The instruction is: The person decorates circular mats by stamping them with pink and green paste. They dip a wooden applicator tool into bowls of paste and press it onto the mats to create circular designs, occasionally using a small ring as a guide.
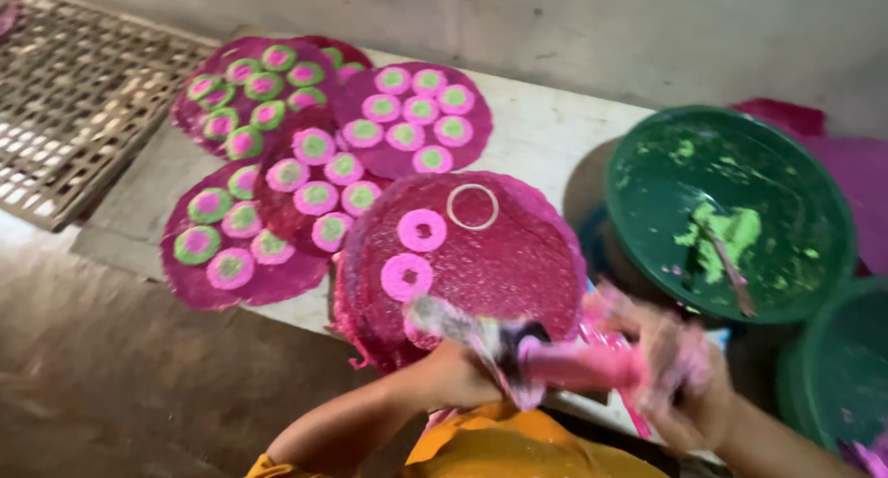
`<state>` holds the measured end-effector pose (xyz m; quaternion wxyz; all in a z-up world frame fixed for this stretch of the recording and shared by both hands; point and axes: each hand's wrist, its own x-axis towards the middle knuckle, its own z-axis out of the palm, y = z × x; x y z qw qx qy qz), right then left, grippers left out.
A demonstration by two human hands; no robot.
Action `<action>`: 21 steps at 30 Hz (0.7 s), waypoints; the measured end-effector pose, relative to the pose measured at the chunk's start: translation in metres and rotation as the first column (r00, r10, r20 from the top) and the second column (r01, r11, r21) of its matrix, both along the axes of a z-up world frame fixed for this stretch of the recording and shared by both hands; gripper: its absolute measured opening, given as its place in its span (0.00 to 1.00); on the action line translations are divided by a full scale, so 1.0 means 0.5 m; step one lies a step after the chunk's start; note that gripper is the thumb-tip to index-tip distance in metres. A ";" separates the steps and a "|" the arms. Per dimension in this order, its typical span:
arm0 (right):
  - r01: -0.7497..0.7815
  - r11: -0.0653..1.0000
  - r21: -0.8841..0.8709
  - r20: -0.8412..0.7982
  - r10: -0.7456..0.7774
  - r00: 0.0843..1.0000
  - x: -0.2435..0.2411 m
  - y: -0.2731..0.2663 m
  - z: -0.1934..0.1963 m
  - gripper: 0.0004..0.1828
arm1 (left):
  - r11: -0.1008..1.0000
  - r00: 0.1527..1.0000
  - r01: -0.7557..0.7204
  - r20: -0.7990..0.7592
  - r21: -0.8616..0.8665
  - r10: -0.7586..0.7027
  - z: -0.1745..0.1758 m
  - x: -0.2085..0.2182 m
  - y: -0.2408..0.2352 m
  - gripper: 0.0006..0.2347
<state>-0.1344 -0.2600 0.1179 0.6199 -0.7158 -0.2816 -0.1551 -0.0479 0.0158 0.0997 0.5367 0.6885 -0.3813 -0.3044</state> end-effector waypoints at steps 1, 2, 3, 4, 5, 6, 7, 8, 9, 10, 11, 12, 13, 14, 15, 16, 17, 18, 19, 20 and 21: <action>-0.037 0.982 -0.183 0.110 0.058 0.992 0.006 0.018 0.014 0.35 | 0.995 1.000 0.022 0.014 0.094 -0.023 0.016 -0.006 0.018 0.11; -0.050 0.931 -0.360 0.211 0.133 0.968 0.015 0.038 0.026 0.35 | 1.000 0.972 -0.031 -0.233 0.003 0.030 0.026 -0.019 0.035 0.11; -0.032 0.851 -0.524 0.300 0.220 0.928 0.026 0.059 0.033 0.35 | 0.992 0.884 -0.101 -0.464 -0.078 0.054 0.031 -0.036 0.050 0.10; -0.035 0.852 -0.523 0.325 0.237 0.916 0.041 0.081 0.038 0.36 | 0.972 0.743 -0.190 -0.667 -0.142 0.048 0.030 -0.045 0.060 0.10; -0.037 0.852 -0.522 0.346 0.252 0.904 0.052 0.103 0.039 0.37 | 0.932 0.570 -0.255 -0.818 -0.258 -0.071 0.025 -0.049 0.065 0.11; -0.040 0.853 -0.521 0.366 0.265 0.892 0.063 0.123 0.038 0.39 | 0.872 0.374 -0.343 -0.902 -0.351 -0.216 0.017 -0.048 0.067 0.11; -0.041 0.872 -0.489 0.352 0.240 0.905 0.075 0.140 0.037 0.39 | 0.796 0.174 -0.441 -0.909 -0.415 -0.378 0.009 -0.036 0.068 0.12; -0.041 0.889 -0.456 0.337 0.215 0.917 0.085 0.155 0.032 0.40 | 0.866 0.484 -0.279 -0.840 -0.415 -0.246 0.001 -0.017 0.072 0.14; -0.037 0.906 -0.421 0.318 0.186 0.930 0.096 0.164 0.023 0.40 | 0.930 0.747 -0.127 -0.650 -0.344 -0.139 -0.007 0.005 0.077 0.16; -0.139 0.941 -0.307 0.105 0.178 0.978 0.100 0.167 0.009 0.46 | 0.977 0.927 -0.010 -0.368 -0.215 -0.072 -0.016 0.024 0.085 0.18; -0.209 0.963 -0.169 -0.119 0.191 0.974 0.094 0.162 -0.010 0.53 | 0.994 0.980 0.037 -0.191 -0.098 -0.056 -0.026 0.048 0.101 0.19; -0.243 0.970 -0.017 -0.333 0.224 0.916 0.091 0.152 -0.037 0.61 | 0.998 0.998 0.062 -0.007 0.027 -0.062 -0.035 0.086 0.121 0.20; -0.320 0.947 -0.035 -0.483 0.265 0.835 0.104 0.126 -0.067 0.61 | 0.986 0.980 0.062 0.180 0.156 -0.090 -0.041 0.116 0.137 0.21; -0.423 0.903 -0.071 -0.651 0.279 0.706 0.124 0.085 -0.096 0.60 | 0.996 0.991 0.056 0.119 0.069 -0.064 -0.047 0.135 0.147 0.23; -0.454 0.887 -0.083 -0.784 0.223 0.579 0.136 0.053 -0.135 0.60 | 0.999 0.997 0.043 0.057 -0.018 -0.042 -0.053 0.159 0.154 0.25; -0.402 0.910 -0.103 -0.868 0.115 0.483 0.137 0.019 -0.174 0.60 | 0.994 1.000 0.025 -0.007 -0.105 -0.026 -0.060 0.181 0.162 0.27; -0.329 0.940 -0.092 -0.914 0.051 0.401 0.129 0.000 -0.221 0.59 | 0.997 0.997 0.069 -0.022 -0.029 -0.070 -0.068 0.207 0.160 0.29; -0.250 0.967 -0.056 -0.929 0.041 0.367 0.117 -0.008 -0.270 0.59 | 0.993 0.993 0.113 -0.040 0.046 -0.111 -0.076 0.246 0.150 0.31; -0.204 0.979 -0.023 -0.896 0.070 0.439 0.101 -0.006 -0.317 0.59 | 0.979 0.986 0.162 -0.066 0.122 -0.155 -0.087 0.288 0.146 0.34; -0.189 0.981 -0.037 -0.798 0.085 0.597 0.082 0.007 -0.360 0.60 | 0.959 0.994 0.102 -0.074 0.264 -0.086 -0.096 0.355 0.152 0.38; -0.174 0.983 -0.050 -0.677 0.095 0.730 0.066 0.021 -0.389 0.61 | 0.917 0.997 0.040 -0.076 0.397 -0.011 -0.108 0.420 0.158 0.42</action>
